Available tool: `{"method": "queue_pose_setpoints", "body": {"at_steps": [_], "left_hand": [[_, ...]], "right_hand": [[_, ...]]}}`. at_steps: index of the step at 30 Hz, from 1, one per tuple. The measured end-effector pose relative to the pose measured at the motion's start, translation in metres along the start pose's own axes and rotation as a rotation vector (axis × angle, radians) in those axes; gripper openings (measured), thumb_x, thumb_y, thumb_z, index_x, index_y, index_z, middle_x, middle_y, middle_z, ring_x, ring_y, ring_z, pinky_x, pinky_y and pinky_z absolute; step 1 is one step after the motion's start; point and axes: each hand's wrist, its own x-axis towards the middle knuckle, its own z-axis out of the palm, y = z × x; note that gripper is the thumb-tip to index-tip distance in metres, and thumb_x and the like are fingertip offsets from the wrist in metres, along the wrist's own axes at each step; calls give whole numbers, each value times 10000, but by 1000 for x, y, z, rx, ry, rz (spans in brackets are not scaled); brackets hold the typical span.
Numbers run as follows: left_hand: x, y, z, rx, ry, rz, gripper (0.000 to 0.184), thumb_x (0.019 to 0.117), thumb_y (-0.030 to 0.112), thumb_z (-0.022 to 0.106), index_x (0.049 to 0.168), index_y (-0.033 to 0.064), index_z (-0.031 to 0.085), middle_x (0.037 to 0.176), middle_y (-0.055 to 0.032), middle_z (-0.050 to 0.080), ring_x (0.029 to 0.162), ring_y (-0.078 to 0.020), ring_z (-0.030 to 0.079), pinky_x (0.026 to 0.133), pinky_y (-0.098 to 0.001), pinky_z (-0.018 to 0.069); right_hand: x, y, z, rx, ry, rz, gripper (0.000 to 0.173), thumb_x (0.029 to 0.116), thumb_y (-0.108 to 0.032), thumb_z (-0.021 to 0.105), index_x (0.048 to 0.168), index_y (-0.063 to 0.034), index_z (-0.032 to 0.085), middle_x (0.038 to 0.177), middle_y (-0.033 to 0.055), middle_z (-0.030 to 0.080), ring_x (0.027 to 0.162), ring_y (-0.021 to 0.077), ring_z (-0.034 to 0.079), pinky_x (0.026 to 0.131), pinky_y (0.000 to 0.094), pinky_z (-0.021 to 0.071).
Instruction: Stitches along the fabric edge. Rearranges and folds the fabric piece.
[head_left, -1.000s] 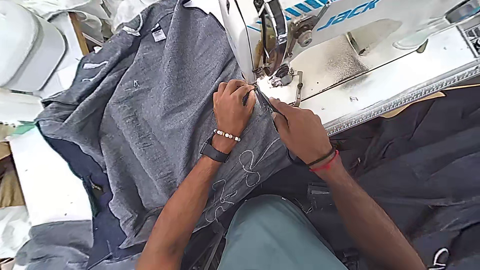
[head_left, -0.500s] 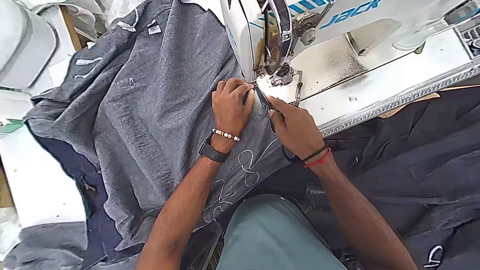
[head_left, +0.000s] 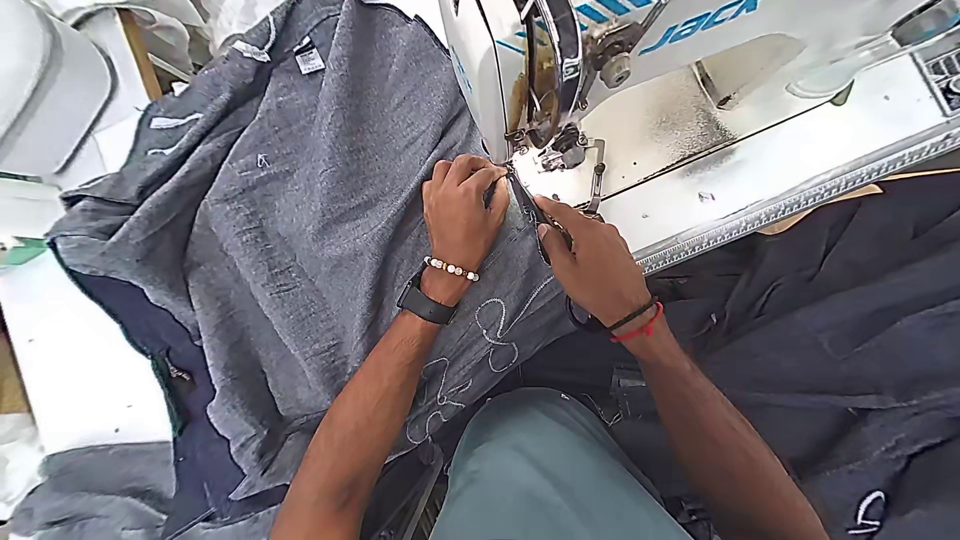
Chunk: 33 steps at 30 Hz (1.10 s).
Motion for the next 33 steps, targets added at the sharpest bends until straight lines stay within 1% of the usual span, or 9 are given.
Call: {"method": "queue_pose_setpoints", "body": {"at_steps": [9, 15, 19, 22, 25, 27, 29, 31, 33], "left_hand": [[1, 1, 0, -1, 5, -6, 201, 996, 224, 619, 1087, 133, 774, 1211, -79, 689, 1145, -317, 605, 910, -509, 476], [1, 2, 0, -6, 7, -6, 201, 996, 217, 613, 1080, 130, 773, 1203, -81, 691, 1143, -319, 604, 908, -509, 473], [1, 1, 0, -7, 8, -2, 193, 992, 213, 619, 1070, 129, 774, 1199, -81, 693, 1141, -319, 605, 906, -509, 473], [1, 1, 0, -1, 5, -5, 196, 996, 218, 616, 1072, 129, 773, 1209, -74, 692, 1149, -316, 603, 912, -510, 469], [1, 1, 0, -4, 6, -1, 193, 994, 220, 619, 1060, 127, 774, 1207, -79, 691, 1151, -320, 604, 906, -512, 476], [0, 1, 0, -4, 9, -1, 193, 992, 217, 621, 1062, 124, 775, 1210, -81, 690, 1147, -322, 604, 907, -513, 475], [0, 1, -1, -1, 4, -5, 201, 998, 225, 612, 1072, 128, 773, 1220, -76, 688, 1153, -320, 601, 913, -512, 472], [1, 2, -1, -3, 6, -6, 203, 1000, 226, 610, 1073, 128, 773, 1216, -80, 689, 1156, -322, 601, 916, -514, 472], [0, 2, 0, -5, 4, 0, 204, 1001, 226, 608, 1073, 129, 772, 1213, -81, 690, 1154, -321, 603, 913, -514, 473]], "right_hand": [[1, -1, 0, 24, -3, 18, 429, 1084, -272, 488, 1506, -226, 548, 833, 99, 697, 609, 261, 626, 501, 463, 490], [1, -5, -3, 30, -26, 18, 430, 1085, -260, 486, 1507, -198, 543, 827, 110, 694, 603, 274, 625, 505, 473, 494], [4, -13, -7, -26, -48, 39, 423, 1087, -253, 481, 1498, -179, 548, 846, 129, 704, 653, 304, 657, 538, 490, 515], [13, -21, -3, -134, -70, 89, 427, 1081, -265, 461, 1492, -196, 557, 883, 134, 723, 786, 333, 705, 656, 526, 553], [4, -21, -4, -28, -71, 88, 432, 1092, -274, 466, 1507, -167, 518, 791, 139, 679, 637, 323, 659, 522, 502, 517], [2, -16, -5, 135, -124, 136, 438, 1104, -296, 441, 1530, -204, 485, 789, 130, 666, 565, 283, 608, 492, 470, 499], [2, -10, -5, 299, -176, 226, 424, 1111, -331, 426, 1527, -262, 474, 702, 106, 601, 443, 223, 516, 402, 389, 455], [2, -9, -7, 324, -185, 241, 424, 1110, -334, 428, 1526, -270, 477, 704, 107, 597, 441, 224, 506, 401, 385, 449], [0, -14, -7, 179, -131, 175, 433, 1106, -292, 431, 1529, -206, 465, 793, 134, 656, 548, 283, 594, 481, 461, 497]]}}
